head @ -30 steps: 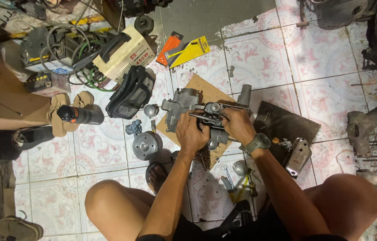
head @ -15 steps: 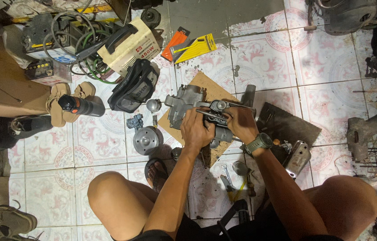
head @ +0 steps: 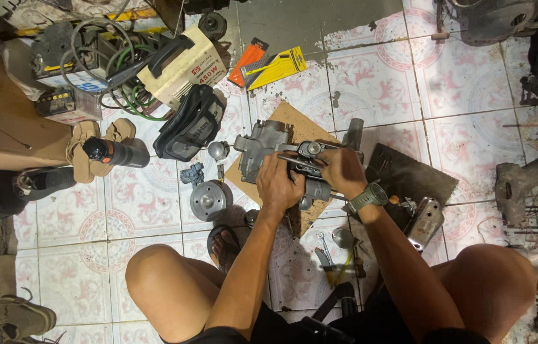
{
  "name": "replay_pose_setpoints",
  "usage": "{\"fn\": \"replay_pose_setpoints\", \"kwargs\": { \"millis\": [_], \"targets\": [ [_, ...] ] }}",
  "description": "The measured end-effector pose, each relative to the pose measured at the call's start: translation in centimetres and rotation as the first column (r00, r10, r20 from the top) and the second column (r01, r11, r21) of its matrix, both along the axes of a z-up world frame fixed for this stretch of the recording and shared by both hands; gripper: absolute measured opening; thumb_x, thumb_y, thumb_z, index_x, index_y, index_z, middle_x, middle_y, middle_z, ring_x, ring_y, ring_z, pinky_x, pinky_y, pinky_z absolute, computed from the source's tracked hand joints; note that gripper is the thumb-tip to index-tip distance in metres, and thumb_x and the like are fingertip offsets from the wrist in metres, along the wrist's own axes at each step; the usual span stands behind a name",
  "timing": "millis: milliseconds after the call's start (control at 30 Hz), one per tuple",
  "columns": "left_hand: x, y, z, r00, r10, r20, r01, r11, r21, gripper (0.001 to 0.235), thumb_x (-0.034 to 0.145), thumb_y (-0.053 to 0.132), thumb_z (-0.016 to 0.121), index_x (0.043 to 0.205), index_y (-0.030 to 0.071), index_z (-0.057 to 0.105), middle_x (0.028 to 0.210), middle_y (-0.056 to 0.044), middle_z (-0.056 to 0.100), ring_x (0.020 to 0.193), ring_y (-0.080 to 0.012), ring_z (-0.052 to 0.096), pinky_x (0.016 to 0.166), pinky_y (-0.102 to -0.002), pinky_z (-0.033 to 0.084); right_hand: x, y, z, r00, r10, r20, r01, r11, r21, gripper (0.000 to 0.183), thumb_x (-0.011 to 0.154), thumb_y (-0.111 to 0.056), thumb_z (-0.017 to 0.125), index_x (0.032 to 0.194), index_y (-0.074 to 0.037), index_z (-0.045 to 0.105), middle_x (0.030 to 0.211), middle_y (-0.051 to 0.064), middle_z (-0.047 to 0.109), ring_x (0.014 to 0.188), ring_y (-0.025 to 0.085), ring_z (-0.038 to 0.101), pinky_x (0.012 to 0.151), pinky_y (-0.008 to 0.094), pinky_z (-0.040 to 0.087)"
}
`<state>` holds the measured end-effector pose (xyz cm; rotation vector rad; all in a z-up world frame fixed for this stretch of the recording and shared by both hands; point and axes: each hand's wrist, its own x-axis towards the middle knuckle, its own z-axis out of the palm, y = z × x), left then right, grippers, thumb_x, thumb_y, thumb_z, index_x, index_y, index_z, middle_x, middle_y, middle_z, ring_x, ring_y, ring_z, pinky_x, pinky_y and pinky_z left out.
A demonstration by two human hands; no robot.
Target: The person sits on the floor and works on a disassembled engine block placed on a piece of cardboard. They use a wrench to tighten bolts on the engine and later use a screwdriver to adjust internal components.
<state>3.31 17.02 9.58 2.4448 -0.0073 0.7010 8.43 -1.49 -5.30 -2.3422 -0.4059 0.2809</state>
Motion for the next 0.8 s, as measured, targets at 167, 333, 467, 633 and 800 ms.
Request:
{"fn": "replay_pose_setpoints", "kwargs": {
  "millis": [167, 333, 467, 633, 800],
  "targets": [
    [-0.2, 0.2, -0.1, 0.996, -0.011, -0.085, 0.008, 0.999, -0.04, 0.039, 0.057, 0.018, 0.057, 0.096, 0.019, 0.063, 0.081, 0.0, 0.054, 0.085, -0.0234, 0.058, 0.074, -0.035, 0.049, 0.0, 2.1, 14.6, 0.996, -0.092, 0.002, 0.092, 0.996, -0.018, 0.019, 0.067, -0.009, 0.063, 0.083, -0.011, 0.073, 0.067, 0.016, 0.067, 0.072, 0.042, 0.065, 0.059, 0.048, 0.052],
    [-0.5, 0.7, 1.2, 0.981, -0.067, -0.184, 0.052, 0.995, -0.085, 0.044, 0.058, 0.02, 0.06, 0.102, 0.017, 0.061, 0.087, -0.004, 0.055, 0.09, -0.0272, 0.056, 0.078, -0.039, 0.046, -0.1, 2.7, 15.3, 0.99, -0.132, 0.041, 0.136, 0.986, -0.093, 0.019, 0.068, -0.006, 0.06, 0.08, -0.013, 0.073, 0.062, 0.012, 0.066, 0.066, 0.038, 0.066, 0.055, 0.042, 0.053],
    [-0.4, 1.9, 4.0, 0.904, -0.231, -0.359, 0.143, 0.956, -0.254, 0.057, 0.061, 0.019, 0.064, 0.116, 0.016, 0.055, 0.103, -0.006, 0.054, 0.103, -0.0304, 0.051, 0.088, -0.043, 0.038, 0.0, 2.9, 14.1, 0.985, -0.17, 0.03, 0.17, 0.985, 0.012, 0.023, 0.069, -0.003, 0.061, 0.087, -0.008, 0.074, 0.067, 0.017, 0.066, 0.069, 0.042, 0.064, 0.058, 0.046, 0.053],
    [0.3, 2.8, 5.6, 0.809, -0.327, -0.489, 0.166, 0.924, -0.344, 0.064, 0.067, 0.019, 0.066, 0.128, 0.018, 0.049, 0.116, -0.005, 0.051, 0.114, -0.0285, 0.047, 0.099, -0.043, 0.03, 0.2, 2.5, 11.5, 0.988, -0.155, 0.01, 0.154, 0.988, 0.019, 0.017, 0.068, -0.011, 0.065, 0.084, -0.011, 0.072, 0.073, 0.015, 0.068, 0.076, 0.039, 0.066, 0.06, 0.048, 0.053],
    [1.2, 2.6, 6.2, 0.696, -0.309, -0.648, 0.21, 0.951, -0.228, 0.059, 0.07, 0.027, 0.066, 0.127, 0.023, 0.052, 0.118, -0.002, 0.056, 0.114, -0.0265, 0.052, 0.094, -0.043, 0.034, 0.3, 2.3, 11.2, 0.978, -0.2, -0.063, 0.202, 0.979, 0.025, 0.019, 0.066, -0.012, 0.062, 0.082, -0.012, 0.072, 0.075, 0.013, 0.069, 0.078, 0.038, 0.067, 0.061, 0.045, 0.054]
  ]
}}
